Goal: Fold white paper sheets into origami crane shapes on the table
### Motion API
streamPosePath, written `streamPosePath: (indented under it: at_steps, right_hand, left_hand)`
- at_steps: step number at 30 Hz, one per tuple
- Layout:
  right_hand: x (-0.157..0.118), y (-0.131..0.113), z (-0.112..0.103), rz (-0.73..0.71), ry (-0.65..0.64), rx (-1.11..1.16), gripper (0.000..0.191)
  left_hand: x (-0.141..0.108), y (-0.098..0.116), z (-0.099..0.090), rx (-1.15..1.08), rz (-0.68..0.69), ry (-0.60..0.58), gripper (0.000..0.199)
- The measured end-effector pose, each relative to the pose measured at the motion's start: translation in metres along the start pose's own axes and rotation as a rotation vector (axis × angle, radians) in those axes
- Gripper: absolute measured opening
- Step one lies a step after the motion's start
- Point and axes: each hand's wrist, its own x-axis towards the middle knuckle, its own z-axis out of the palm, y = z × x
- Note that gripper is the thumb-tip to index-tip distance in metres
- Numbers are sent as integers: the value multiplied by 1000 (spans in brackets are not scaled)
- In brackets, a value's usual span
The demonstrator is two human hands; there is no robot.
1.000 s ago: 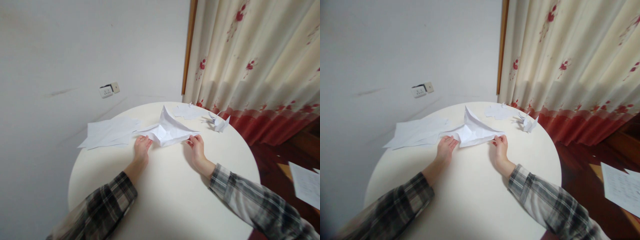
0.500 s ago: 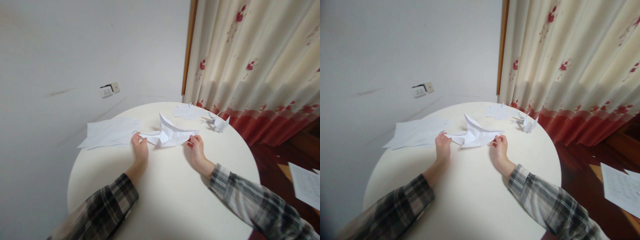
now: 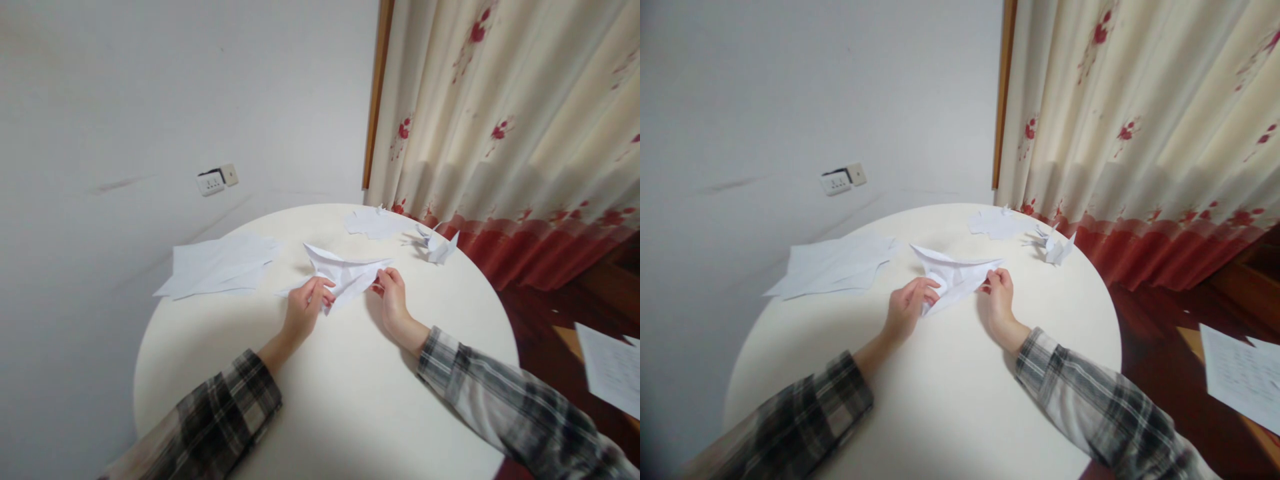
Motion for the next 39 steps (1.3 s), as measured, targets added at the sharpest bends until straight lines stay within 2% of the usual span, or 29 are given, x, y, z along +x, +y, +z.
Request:
streamPosePath:
  at_steps: [4, 6, 13, 16, 19, 24, 28, 33, 39]
  right_hand:
    - [0, -1, 0, -10, -3, -8, 17]
    - [0, 0, -1, -17, -4, -13, 17]
    - [2, 1, -2, -26, 7, -18, 16]
    - [2, 2, -2, -26, 2, -23, 15]
    - [1, 3, 0, -21, -34, -25, 15]
    - [-1, 2, 2, 9, -116, 4, 17]
    - [-2, 3, 3, 30, -165, 9, 18]
    - [-1, 6, 2, 4, -170, -71, 18]
    - [0, 7, 0, -157, -66, -212, 21]
  left_hand:
    - [2, -1, 1, 21, -58, -169, 34]
    - [1, 0, 3, 98, -49, -205, 28]
    - [3, -3, 3, 512, -31, -153, 20]
    - [4, -11, 2, 608, -47, -136, 22]
    - [4, -21, 3, 600, -23, -155, 28]
    - [3, -28, 5, 426, 207, -254, 41]
    - [3, -25, 6, 436, 317, -278, 50]
    - [2, -22, 6, 580, 324, -369, 61]
    - [-2, -28, 7, 884, 204, -450, 78]
